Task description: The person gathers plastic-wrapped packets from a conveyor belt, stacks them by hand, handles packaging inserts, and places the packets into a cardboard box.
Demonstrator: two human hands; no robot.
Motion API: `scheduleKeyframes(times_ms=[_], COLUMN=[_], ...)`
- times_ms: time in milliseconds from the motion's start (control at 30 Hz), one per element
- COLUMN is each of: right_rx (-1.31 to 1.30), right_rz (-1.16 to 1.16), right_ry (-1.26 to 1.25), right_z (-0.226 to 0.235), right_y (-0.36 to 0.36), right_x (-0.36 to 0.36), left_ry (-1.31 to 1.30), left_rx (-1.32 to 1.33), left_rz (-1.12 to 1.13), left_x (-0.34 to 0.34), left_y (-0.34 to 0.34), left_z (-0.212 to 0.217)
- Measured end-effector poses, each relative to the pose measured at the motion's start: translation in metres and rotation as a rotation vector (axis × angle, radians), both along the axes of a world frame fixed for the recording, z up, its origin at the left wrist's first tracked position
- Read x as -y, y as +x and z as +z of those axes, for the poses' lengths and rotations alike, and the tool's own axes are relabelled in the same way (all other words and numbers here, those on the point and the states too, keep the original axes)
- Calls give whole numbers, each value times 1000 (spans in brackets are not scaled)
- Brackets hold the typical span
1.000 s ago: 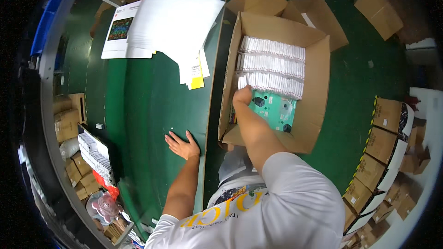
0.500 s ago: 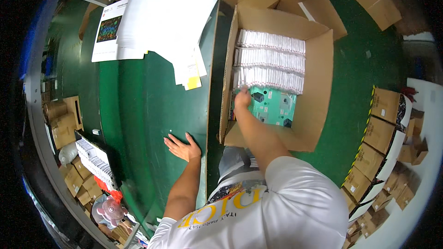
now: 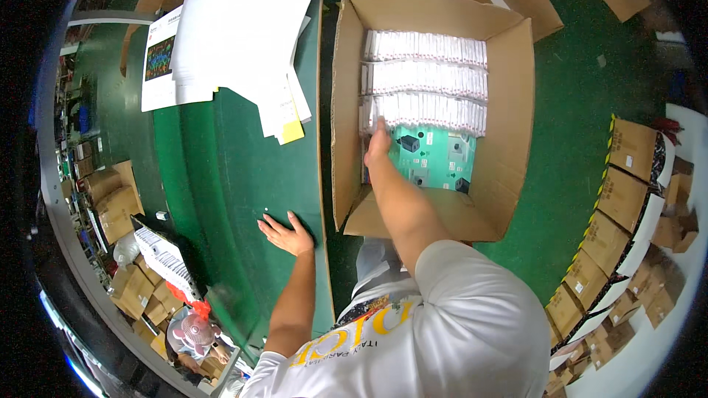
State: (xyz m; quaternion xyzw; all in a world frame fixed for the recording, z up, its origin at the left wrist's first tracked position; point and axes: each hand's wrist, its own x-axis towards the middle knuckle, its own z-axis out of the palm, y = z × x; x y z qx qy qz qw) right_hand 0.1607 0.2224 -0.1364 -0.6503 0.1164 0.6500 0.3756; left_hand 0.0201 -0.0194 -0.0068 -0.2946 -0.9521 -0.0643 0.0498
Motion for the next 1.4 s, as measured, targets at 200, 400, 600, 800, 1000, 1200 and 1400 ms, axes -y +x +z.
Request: scheduleKeyframes(times_ms=[200, 400, 600, 800, 1000, 1200, 1400], right_rx=[16, 475, 386, 337, 42, 262, 196], right_rz=[350, 735, 738, 687, 662, 928, 676], right_ry=[-28, 166, 107, -16, 137, 177, 137], right_z=[-31, -69, -14, -11, -8, -13, -9], right_y=[26, 53, 39, 47, 56, 64, 56], right_x=[8, 1, -7, -25, -9, -10, -15], left_ry=[685, 844, 515, 534, 600, 653, 544], left_rx=[566, 948, 1490, 1545, 1650, 1748, 1665], left_rz=[146, -557, 340, 753, 766, 763, 819], left_x=[-79, -168, -228, -256, -245, -253, -263], left_y=[37, 131, 170, 159, 139, 141, 141], left_z=[80, 150, 78, -16, -90, -93, -76])
